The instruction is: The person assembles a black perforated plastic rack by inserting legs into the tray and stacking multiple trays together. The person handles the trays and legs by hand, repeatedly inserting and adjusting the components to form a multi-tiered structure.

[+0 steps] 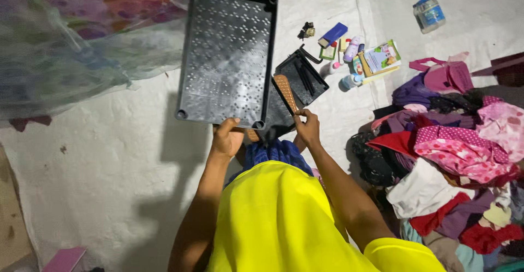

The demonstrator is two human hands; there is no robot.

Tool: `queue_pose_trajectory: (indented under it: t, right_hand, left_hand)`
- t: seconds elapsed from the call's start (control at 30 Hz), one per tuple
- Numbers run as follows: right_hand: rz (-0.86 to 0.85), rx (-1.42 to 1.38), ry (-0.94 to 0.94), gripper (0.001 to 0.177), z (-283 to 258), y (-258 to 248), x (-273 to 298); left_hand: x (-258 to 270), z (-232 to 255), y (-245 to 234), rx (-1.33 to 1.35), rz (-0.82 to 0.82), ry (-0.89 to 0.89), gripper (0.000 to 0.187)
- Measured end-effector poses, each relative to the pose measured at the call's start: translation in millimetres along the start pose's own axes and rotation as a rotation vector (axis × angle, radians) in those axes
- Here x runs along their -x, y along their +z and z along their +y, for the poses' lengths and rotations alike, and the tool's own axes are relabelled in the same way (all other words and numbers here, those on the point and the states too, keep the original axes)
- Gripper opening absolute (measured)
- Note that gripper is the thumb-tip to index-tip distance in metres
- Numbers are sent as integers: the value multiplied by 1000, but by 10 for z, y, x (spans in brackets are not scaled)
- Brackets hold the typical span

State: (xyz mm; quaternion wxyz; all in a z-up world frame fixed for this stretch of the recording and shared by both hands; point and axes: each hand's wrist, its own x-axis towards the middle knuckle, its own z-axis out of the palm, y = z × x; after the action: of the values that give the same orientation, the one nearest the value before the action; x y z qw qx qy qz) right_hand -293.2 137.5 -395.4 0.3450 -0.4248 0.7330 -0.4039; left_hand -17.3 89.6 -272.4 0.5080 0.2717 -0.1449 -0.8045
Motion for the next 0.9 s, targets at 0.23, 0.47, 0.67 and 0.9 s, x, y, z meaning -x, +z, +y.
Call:
queue_pose_trajectory:
  t: [0.23,0.47,0.67,0.9]
  right_hand:
    - [-265,-938,364,37,-1183,-511,295]
    - [3,-842,395,38,-1240,-852,213]
    - [183,-234,264,41,-23,-1457,-532]
    - [40,385,-51,41,1305,-1402,-1538]
  left_hand:
    - [-288,-700,116,-171,15,63,24]
    - [-407,-1270,611,-820,-9,-116,38]
    - [-362,-1285,285,-1097,239,-238,72]
    - [538,-854,-1163,-1244,634,-161,54]
